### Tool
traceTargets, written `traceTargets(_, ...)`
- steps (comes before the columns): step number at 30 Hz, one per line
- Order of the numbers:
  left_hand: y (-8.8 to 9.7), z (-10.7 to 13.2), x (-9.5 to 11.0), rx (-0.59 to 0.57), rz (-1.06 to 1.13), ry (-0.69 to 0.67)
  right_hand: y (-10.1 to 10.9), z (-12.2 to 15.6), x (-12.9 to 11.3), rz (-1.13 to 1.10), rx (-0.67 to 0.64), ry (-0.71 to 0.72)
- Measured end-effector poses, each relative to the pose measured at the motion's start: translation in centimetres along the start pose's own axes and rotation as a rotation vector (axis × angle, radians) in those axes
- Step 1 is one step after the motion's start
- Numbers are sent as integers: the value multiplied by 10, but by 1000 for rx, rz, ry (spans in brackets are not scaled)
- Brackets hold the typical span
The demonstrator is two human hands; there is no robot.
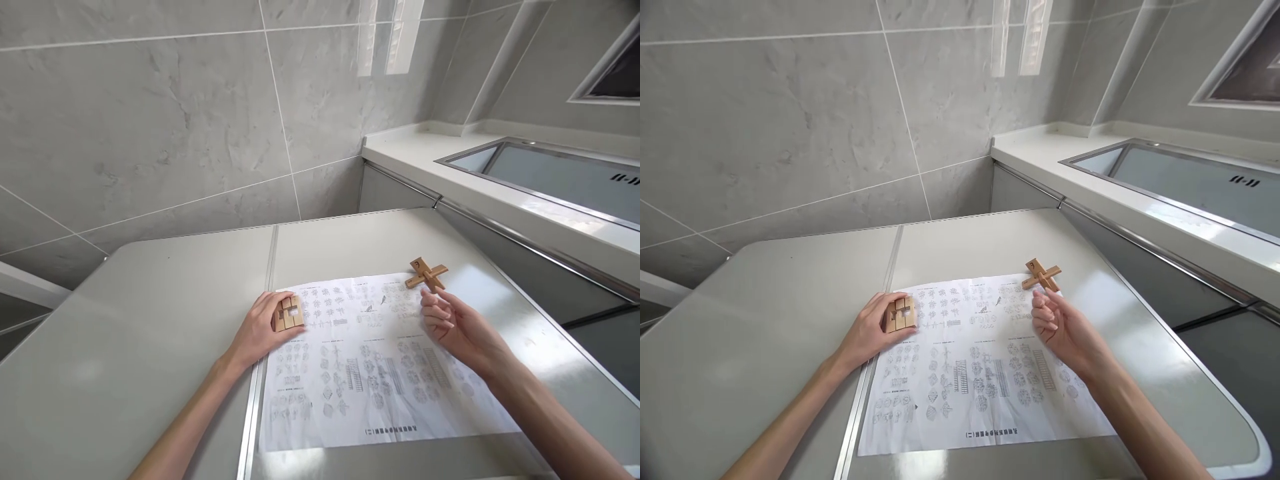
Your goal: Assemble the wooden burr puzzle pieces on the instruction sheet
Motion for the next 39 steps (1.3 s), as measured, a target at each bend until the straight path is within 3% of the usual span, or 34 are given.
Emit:
traceTargets(7,-59,0,49,-232,127,-191,-33,42,29,799,-65,34)
traceTargets(10,-83,-1,64,-305,160,-264,-49,52,37,1097,-182,125)
traceTargets(13,-97,-2,72,-337,186,-285,-56,54,46,1394,-181,223)
traceTargets(17,-96,-2,75,-330,207,-293,-62,53,56,1562,-162,356)
traceTargets(23,-73,4,62,-296,126,-177,-72,44,66,1781,-127,440)
traceTargets(28,-62,14,52,-348,256,-36,-76,44,72,1826,-41,446)
traceTargets(32,-60,20,48,-319,419,115,-80,57,68,1562,-19,421)
traceTargets(39,-61,20,58,-233,542,122,-99,66,66,1180,-32,246)
Point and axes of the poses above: each hand's wrist, its own z-axis away from the middle knuckle, its own y-axis out of the back of the hand, x = y × z, the point moved 4 cm from there along -z, towards the middle knuckle, and after that the axes turned 14 degrees about z, right-handed, at the moved point
